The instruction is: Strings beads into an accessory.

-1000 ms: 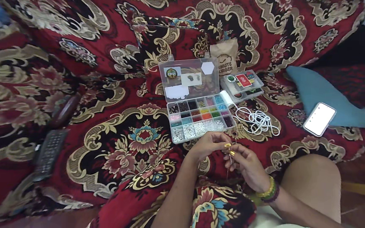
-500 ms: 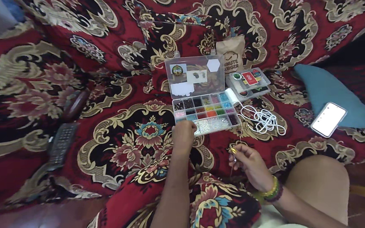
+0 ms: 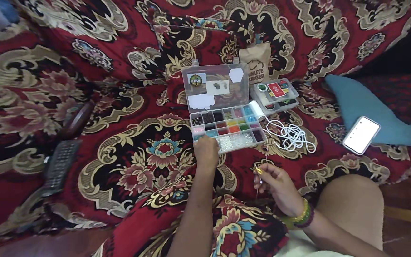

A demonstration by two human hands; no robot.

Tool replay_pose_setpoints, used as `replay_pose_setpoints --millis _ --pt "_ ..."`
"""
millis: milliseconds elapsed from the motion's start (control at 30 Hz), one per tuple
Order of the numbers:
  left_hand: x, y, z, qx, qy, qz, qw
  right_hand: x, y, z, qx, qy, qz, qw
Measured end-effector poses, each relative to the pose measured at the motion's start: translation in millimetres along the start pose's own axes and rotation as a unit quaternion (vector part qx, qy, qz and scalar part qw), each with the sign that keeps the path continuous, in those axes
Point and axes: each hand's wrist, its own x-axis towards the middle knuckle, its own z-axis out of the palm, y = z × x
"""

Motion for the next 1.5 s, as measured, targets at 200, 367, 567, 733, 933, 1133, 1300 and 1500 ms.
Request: replay_pose_setpoints --millis 200,367,567,733,933,1133,1300,1500 --pt "-5.7 0.4 -4.5 -0.048 0.034 0.013 0.998 0.6 -3.1 -0.6 0.0 0.007 0.001 1.0" --pt "-7.1 0.9 4.3 -0.414 0.024 0.106 0.904 1.9 -4.1 -1.1 0.001 0.016 -0.012 1.0" --pt "-17.8 30.2 33.7 -0.617 -0.245 0.115 0.739 4.1 -3.0 -2.0 -0.004 0.049 -0.04 0.998" --pt "-20.1 34.7 42.9 -0.638 -0.318 0.118 0.691 5.7 1.5 -4.6 0.005 0.059 -0.04 0.997" --pt "-20.0 32.8 42.3 -0.635 -0.328 0.112 0.691 5.2 3.6 -3.5 0.007 0.051 -0.029 0.998" --pt "-19.9 33.4 41.7 -0.627 -0.329 0.114 0.697 5.1 3.4 -3.3 0.006 0.048 -0.022 0.999" --pt "-20.3 33.3 41.7 -0.627 -0.328 0.12 0.696 5.1 3.3 -2.8 0.004 0.051 -0.021 0.998" --pt "-19.7 33.4 42.9 -0.622 -0.324 0.125 0.702 4.4 2.7 -1.9 0.006 0.051 -0.018 0.999"
